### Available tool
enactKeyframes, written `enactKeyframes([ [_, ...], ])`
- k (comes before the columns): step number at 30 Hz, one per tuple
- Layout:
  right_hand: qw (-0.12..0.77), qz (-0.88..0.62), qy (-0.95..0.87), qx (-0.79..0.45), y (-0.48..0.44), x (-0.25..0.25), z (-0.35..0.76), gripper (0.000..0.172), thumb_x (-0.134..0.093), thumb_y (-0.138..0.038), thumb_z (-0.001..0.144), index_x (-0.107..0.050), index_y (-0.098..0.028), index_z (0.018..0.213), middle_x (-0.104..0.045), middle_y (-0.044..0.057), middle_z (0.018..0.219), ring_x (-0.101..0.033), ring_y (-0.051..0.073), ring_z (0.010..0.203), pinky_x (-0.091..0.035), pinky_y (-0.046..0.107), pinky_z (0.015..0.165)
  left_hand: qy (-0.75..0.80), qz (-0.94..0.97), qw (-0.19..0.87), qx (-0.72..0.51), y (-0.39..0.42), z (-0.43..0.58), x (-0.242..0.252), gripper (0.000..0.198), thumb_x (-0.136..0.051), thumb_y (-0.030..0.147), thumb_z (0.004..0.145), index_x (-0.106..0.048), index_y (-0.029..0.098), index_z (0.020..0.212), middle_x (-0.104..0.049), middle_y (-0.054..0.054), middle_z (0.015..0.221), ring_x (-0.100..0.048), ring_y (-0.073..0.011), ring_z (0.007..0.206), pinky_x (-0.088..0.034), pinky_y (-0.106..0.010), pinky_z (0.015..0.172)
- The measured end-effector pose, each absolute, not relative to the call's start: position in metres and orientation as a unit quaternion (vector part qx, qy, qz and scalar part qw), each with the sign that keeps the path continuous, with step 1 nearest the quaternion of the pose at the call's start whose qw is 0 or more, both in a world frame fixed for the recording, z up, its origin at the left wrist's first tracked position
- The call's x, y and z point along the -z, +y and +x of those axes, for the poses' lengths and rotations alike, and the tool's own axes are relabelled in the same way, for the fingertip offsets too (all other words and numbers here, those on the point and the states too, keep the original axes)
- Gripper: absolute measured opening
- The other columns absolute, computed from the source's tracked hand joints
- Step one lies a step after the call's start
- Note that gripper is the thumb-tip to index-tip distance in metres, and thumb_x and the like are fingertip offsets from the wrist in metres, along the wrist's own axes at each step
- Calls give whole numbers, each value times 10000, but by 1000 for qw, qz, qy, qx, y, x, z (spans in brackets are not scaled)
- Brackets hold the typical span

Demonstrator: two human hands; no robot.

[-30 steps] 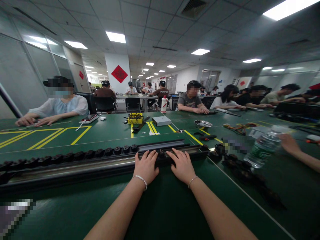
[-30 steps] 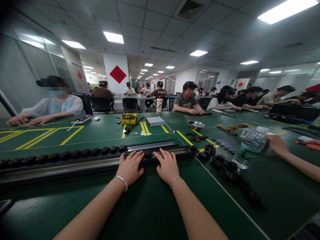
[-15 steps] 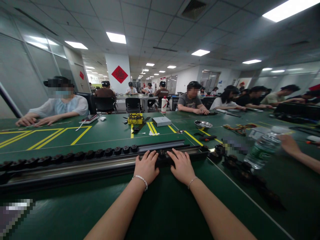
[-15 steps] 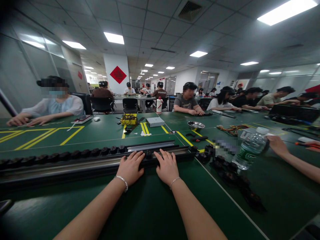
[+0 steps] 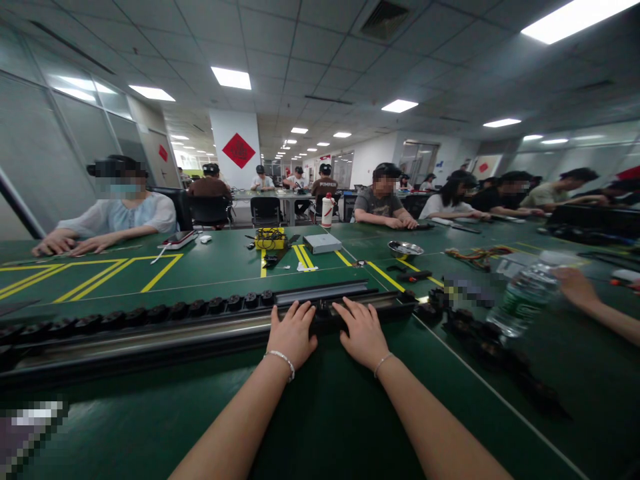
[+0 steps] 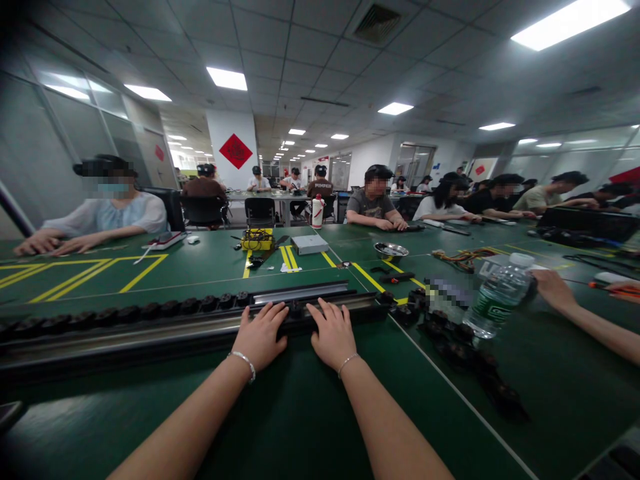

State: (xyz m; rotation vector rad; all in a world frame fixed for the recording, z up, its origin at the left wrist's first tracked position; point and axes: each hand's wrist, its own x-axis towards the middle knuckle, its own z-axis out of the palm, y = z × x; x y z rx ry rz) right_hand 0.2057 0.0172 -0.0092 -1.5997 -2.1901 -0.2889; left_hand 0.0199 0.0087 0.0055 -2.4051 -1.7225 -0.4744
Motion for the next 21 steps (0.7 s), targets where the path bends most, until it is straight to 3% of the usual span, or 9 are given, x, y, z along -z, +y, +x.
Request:
enactKeyframes([
  [12, 194, -576, -788, 100, 16, 7, 205, 614, -498, -178, 720, -403, -361, 1298, -375, 27, 1384, -344, 233, 1220, -133, 476, 1038, -584, -795, 76, 144, 7, 22, -7, 575, -462, 369, 743, -381, 299, 1309, -396, -15, 1405, -287, -267, 1296, -135, -617, 1038],
  [21, 191, -582, -786, 88, 15, 4, 205, 573, -497, -186, 736, -432, -383, 1270, -374, 15, 1385, -346, 224, 1219, -139, 474, 1036, -582, -797, 81, 137, 8, 21, -8, 585, -474, 378, 741, -374, 307, 1313, -394, -3, 1405, -291, -263, 1295, -224, -564, 1023],
])
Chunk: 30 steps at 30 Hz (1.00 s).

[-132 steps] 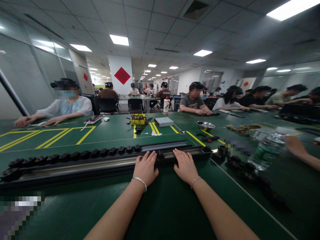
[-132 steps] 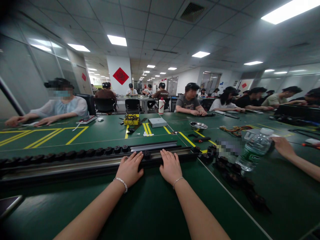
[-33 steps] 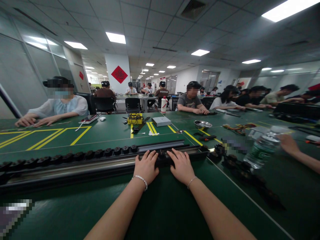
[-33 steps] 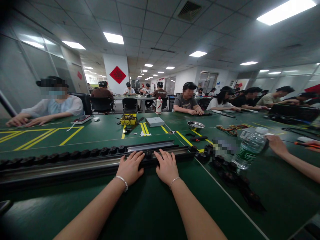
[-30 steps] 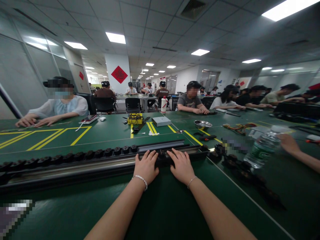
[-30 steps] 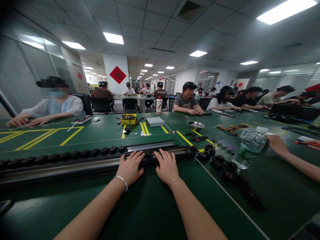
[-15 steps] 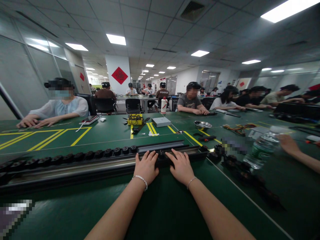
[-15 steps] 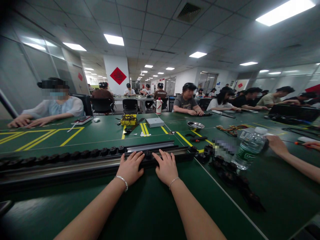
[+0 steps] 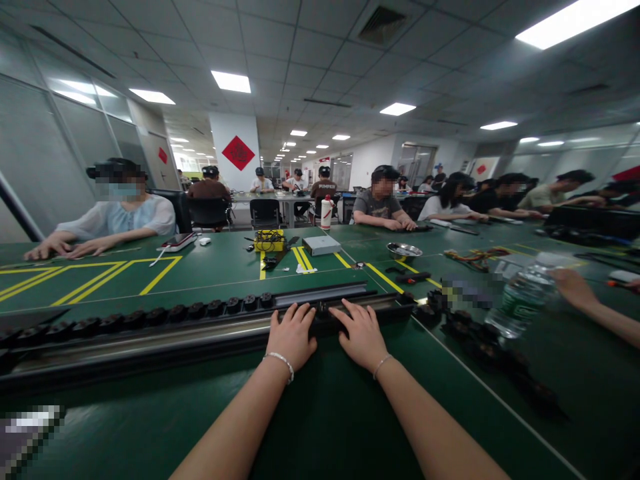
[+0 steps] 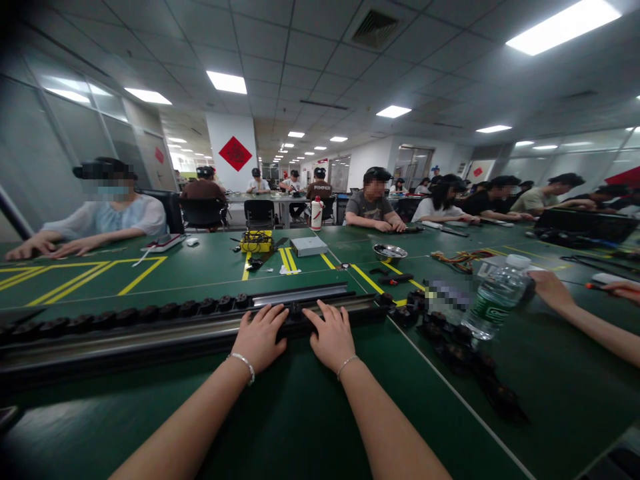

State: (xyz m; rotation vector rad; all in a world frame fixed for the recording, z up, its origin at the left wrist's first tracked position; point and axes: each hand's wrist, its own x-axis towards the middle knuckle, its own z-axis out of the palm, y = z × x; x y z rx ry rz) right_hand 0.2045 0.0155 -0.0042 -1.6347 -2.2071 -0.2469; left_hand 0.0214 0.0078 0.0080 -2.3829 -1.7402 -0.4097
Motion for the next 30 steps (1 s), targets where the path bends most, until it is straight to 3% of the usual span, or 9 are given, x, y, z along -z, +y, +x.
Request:
enactKeyframes([
  [30, 215, -569, -787, 104, 16, 7, 205, 570, -484, -167, 714, -443, -315, 1264, -413, 25, 1361, -376, 214, 1190, -173, 430, 1029, -590, -791, 81, 138, 8, 26, -10, 559, -480, 386, 735, -401, 343, 1287, -403, -7, 1392, -309, -290, 1270, -173, -627, 1008],
])
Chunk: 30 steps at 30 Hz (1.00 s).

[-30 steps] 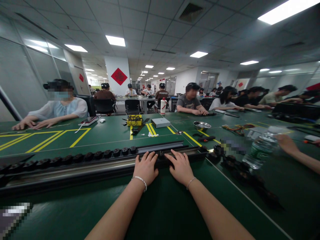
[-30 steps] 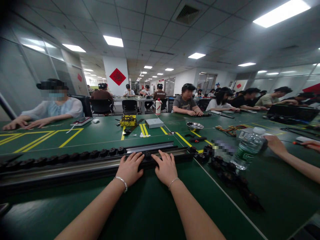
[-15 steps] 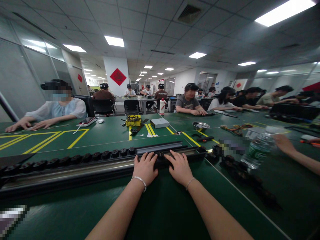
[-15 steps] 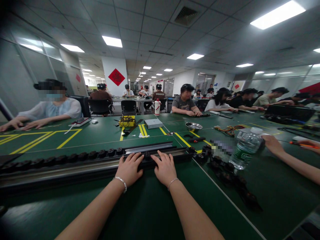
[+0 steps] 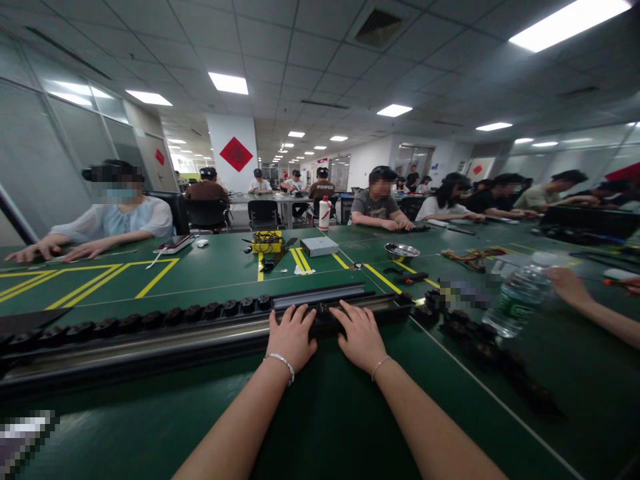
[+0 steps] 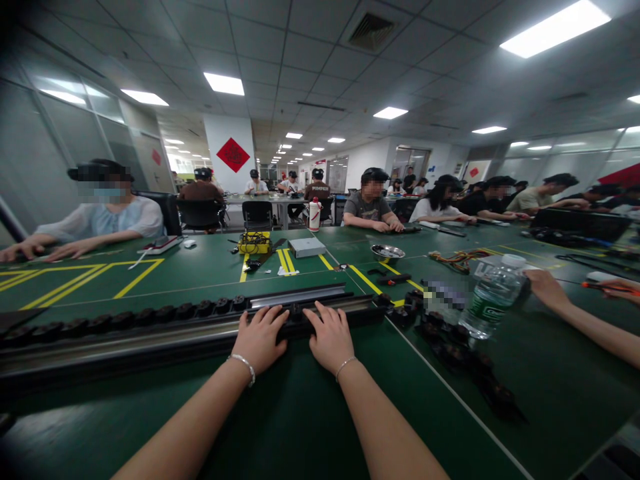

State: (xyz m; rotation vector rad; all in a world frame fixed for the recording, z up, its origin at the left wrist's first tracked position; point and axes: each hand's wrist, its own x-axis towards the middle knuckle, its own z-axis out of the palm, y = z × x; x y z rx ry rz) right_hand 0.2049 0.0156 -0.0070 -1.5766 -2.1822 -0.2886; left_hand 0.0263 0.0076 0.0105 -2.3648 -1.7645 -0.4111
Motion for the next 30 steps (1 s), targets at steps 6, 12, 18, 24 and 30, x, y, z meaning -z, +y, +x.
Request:
enactKeyframes([
  [6, 211, -571, -788, 98, 16, 6, 205, 573, -483, -176, 713, -438, -291, 1272, -413, 30, 1363, -374, 216, 1192, -183, 425, 1025, -598, -787, 77, 132, 6, 31, -13, 574, -503, 389, 725, -404, 344, 1289, -396, -13, 1396, -307, -290, 1267, -192, -571, 1026],
  [12, 209, -569, -789, 103, 16, 5, 206, 581, -474, -177, 719, -424, -269, 1290, -407, 37, 1372, -373, 219, 1199, -201, 411, 1018, -599, -784, 83, 139, 7, 34, -13, 571, -522, 392, 712, -425, 354, 1273, -412, -16, 1376, -319, -299, 1247, -208, -543, 1023],
  [18, 223, -569, -786, 98, 16, 6, 206, 584, -468, -176, 716, -423, -257, 1293, -407, 34, 1373, -365, 216, 1208, -203, 405, 1024, -597, -784, 89, 144, 10, 34, -9, 577, -526, 408, 707, -422, 359, 1273, -413, -26, 1368, -322, -309, 1236, -211, -546, 1014],
  [24, 234, -574, -778, 98, 18, 10, 206, 607, -461, -165, 705, -412, -237, 1306, -376, 28, 1396, -321, 208, 1255, -175, 389, 1058, -590, -787, 95, 150, 11, 33, -8, 577, -530, 407, 703, -426, 358, 1269, -423, -28, 1359, -333, -309, 1229, -231, -540, 1006],
  [30, 224, -619, -744, 115, 24, 14, 212, 701, -438, -97, 656, -353, -137, 1351, -294, 48, 1443, -144, 226, 1343, -109, 412, 1090, -584, -790, 98, 160, 13, 32, -5, 584, -524, 396, 698, -423, 344, 1271, -432, -2, 1365, -342, -315, 1215, -241, -566, 992],
])
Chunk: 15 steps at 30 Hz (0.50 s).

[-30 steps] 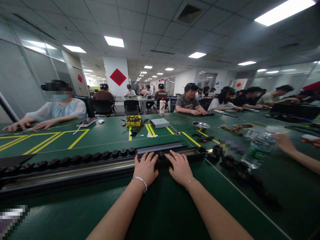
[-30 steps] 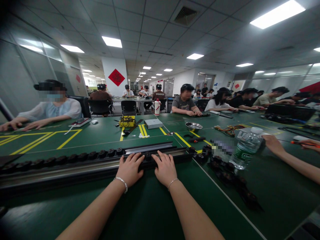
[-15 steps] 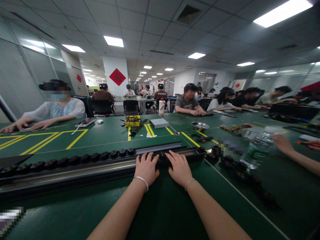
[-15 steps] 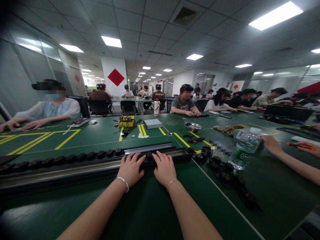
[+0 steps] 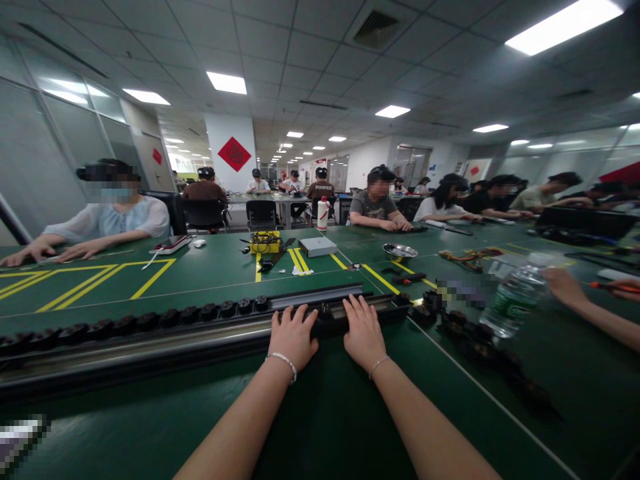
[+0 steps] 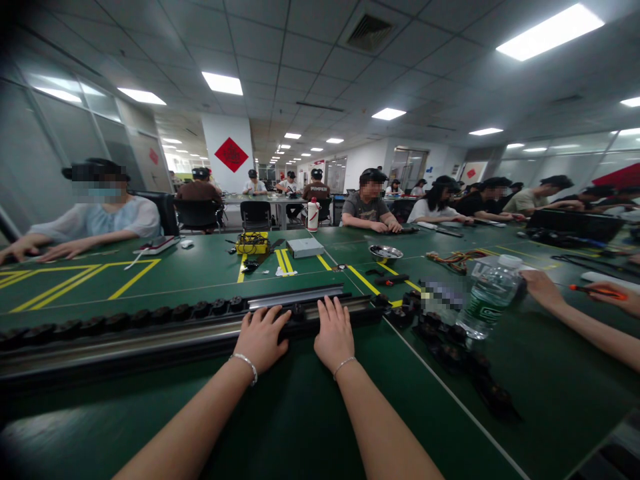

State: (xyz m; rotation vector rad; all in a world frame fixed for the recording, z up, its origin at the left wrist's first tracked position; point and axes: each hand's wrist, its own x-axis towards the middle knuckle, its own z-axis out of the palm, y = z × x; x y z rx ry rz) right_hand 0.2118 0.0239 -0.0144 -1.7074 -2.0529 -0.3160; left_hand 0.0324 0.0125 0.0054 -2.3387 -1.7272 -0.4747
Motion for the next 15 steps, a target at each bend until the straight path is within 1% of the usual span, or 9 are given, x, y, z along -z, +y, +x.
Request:
enactKeyframes([
  [4, 212, -625, -744, 101, 25, 15, 214, 714, -424, -77, 643, -359, -154, 1350, -325, 20, 1430, -162, 216, 1337, -94, 422, 1090, -577, -795, 89, 165, 14, 32, -3, 588, -510, 396, 699, -410, 353, 1277, -406, 42, 1395, -340, -324, 1213, -235, -611, 975],
  [8, 212, -627, -744, 90, 25, 13, 213, 697, -418, -82, 652, -370, -154, 1344, -357, 20, 1413, -187, 209, 1329, -89, 418, 1089, -575, -797, 91, 163, 15, 32, -2, 581, -502, 397, 706, -408, 354, 1278, -404, 35, 1399, -341, -325, 1222, -216, -629, 977],
  [15, 207, -629, -745, 87, 25, 12, 213, 696, -428, -87, 658, -363, -155, 1347, -373, 36, 1403, -204, 206, 1323, -100, 415, 1085, -553, -816, 75, 151, 17, 31, -6, 573, -481, 379, 729, -396, 328, 1293, -415, 20, 1394, -335, -296, 1257, -167, -632, 1012],
])
